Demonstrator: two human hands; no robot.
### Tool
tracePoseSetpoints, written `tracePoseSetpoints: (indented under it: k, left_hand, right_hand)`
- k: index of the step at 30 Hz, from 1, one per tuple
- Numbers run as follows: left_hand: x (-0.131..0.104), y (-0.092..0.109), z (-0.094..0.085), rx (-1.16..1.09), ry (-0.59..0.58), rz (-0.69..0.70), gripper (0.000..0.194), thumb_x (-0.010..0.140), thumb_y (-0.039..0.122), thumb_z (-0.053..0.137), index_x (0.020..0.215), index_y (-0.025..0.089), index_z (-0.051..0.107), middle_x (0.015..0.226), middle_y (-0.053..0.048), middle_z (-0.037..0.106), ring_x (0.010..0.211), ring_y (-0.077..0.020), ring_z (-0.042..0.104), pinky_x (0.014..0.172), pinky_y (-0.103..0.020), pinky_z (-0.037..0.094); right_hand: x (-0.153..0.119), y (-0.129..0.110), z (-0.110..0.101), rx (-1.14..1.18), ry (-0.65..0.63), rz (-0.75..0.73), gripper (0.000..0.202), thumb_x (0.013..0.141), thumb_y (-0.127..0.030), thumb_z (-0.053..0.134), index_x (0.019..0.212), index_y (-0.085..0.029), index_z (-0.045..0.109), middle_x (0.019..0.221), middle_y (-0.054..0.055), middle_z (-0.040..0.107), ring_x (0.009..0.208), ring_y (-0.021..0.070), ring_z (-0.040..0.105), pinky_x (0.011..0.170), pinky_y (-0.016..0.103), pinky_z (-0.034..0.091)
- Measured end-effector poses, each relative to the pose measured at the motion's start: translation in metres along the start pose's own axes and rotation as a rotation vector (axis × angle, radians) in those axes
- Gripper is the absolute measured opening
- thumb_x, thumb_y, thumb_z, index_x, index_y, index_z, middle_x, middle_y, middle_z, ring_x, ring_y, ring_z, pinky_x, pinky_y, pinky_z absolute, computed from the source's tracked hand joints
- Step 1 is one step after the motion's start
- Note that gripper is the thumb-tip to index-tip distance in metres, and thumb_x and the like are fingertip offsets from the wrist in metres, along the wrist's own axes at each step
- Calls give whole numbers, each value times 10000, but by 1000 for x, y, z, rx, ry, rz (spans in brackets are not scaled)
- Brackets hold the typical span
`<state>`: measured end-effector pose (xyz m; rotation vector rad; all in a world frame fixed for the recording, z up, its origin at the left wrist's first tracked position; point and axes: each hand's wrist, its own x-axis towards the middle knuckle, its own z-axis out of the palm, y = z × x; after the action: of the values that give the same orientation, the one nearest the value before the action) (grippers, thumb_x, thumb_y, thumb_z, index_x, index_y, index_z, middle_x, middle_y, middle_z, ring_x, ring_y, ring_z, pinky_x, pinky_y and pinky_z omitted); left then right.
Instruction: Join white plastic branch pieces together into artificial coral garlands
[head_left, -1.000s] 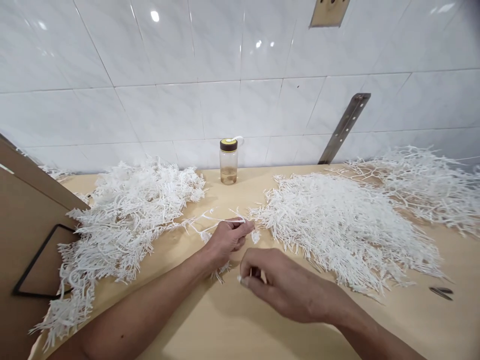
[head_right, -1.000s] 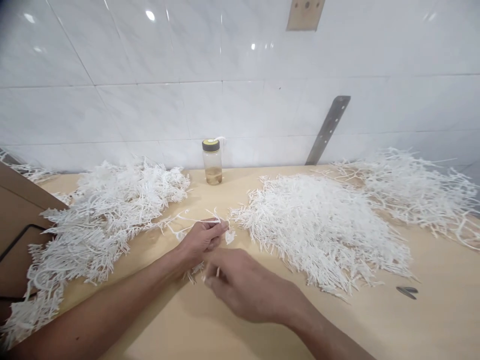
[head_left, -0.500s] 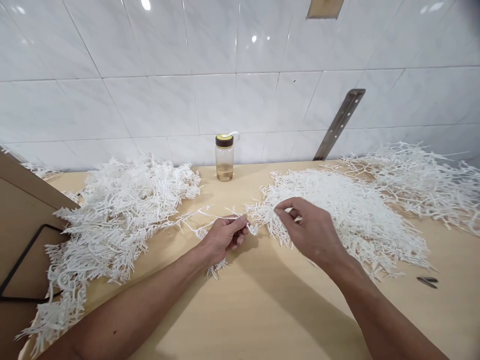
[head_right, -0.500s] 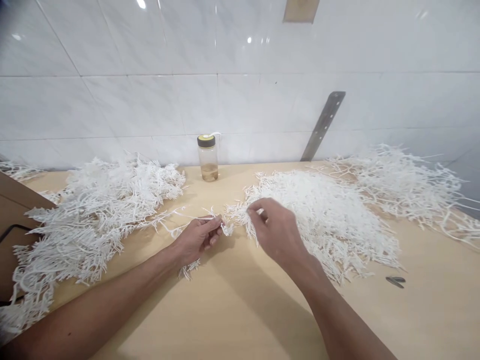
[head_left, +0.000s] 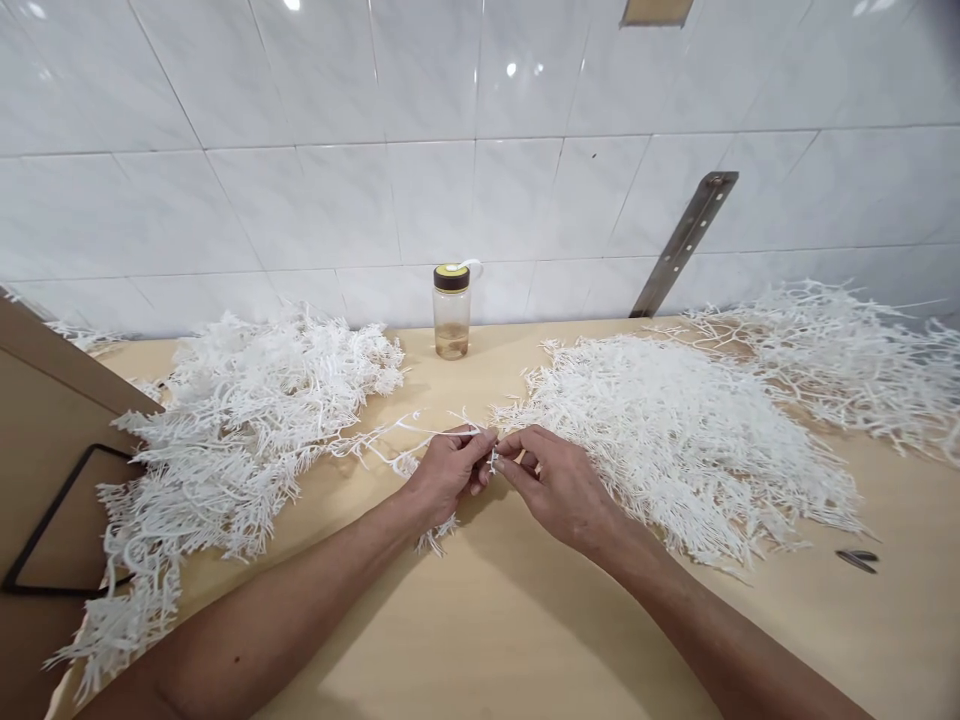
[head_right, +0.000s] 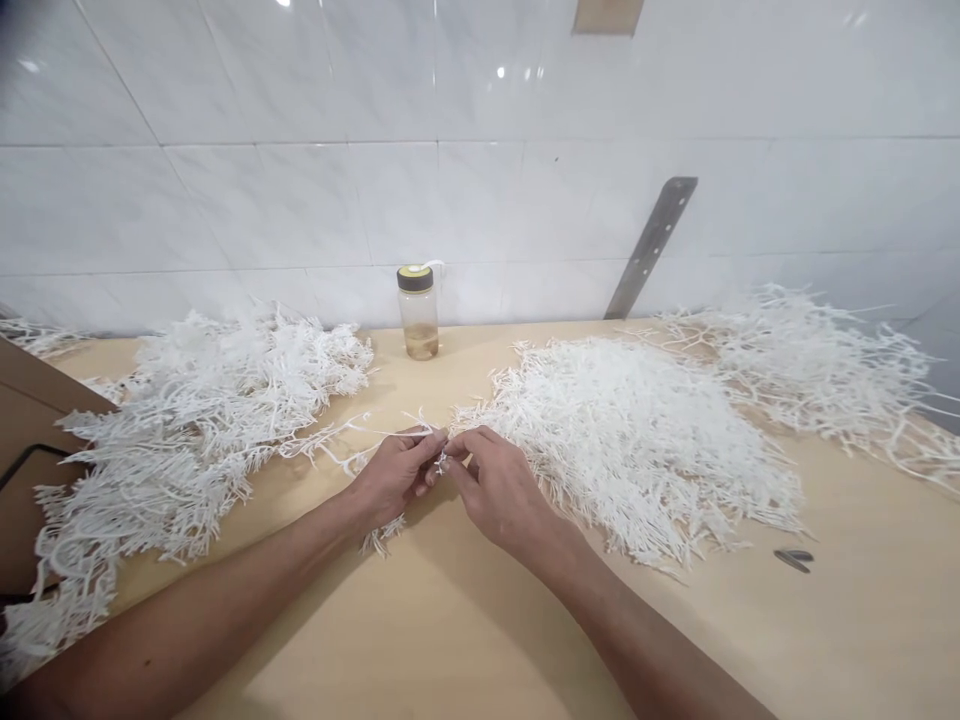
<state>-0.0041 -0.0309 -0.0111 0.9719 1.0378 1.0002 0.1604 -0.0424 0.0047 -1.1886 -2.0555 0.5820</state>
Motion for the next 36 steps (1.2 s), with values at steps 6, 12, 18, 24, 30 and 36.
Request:
tracePoseSetpoints:
  k: [6, 12, 18, 24, 30, 36]
  left_hand:
    - [-3, 3, 0, -52, -72, -25, 448, 743, 556, 735, 690, 125, 624, 503, 18, 541, 430, -67, 448, 443, -208, 330]
    - [-2, 5, -2, -118, -175, -36, 406, 690, 468, 816, 758, 100, 657, 624, -11, 596, 497, -71, 506, 482, -207, 383]
    - [-4, 5, 0, -48, -135, 7, 410, 699, 493, 796, 692, 130, 605, 549, 8, 572, 454, -74, 493, 434, -197, 374]
    - [-6, 1, 4, 102, -21, 56, 407, 708, 532, 759, 713, 158, 598, 455, 37, 542, 377, -79, 451, 374, -195, 367]
    - [-6, 1, 4, 143, 17, 64, 383, 729, 526, 733, 717, 172, 588, 422, 55, 509, 339, -63, 396, 336, -174, 309]
    - [-6, 1, 4, 118, 18, 59, 400, 704, 532, 751, 745, 171, 586, 438, 56, 512, 358, -70, 423, 340, -174, 324]
  right_hand:
    - [4, -1, -5, 124, -93, 204, 140, 869, -290, 566, 827, -211, 674, 773, 13, 678, 674, 152, 581, 604, 277, 446]
    - [4, 3, -8, 269, -202, 308, 187, 866, -346, 559, 847, -189, 658, 752, 13, 668, 554, 111, 501, 488, 241, 383]
    - [2, -3, -11, 364, -278, 370, 185, 860, -344, 561, 804, -182, 631, 705, 3, 636, 504, 83, 425, 437, 210, 323]
    - [2, 0, -10, 411, -352, 382, 194, 861, -335, 557, 777, -174, 624, 663, -6, 595, 477, 74, 398, 412, 205, 319]
    - [1, 12, -7, 492, -354, 397, 254, 854, -432, 604, 805, -183, 612, 693, -15, 534, 489, 76, 402, 415, 210, 341]
    - [3, 19, -7, 653, -360, 413, 384, 854, -523, 609, 692, -180, 555, 635, -37, 419, 498, 75, 373, 419, 208, 342]
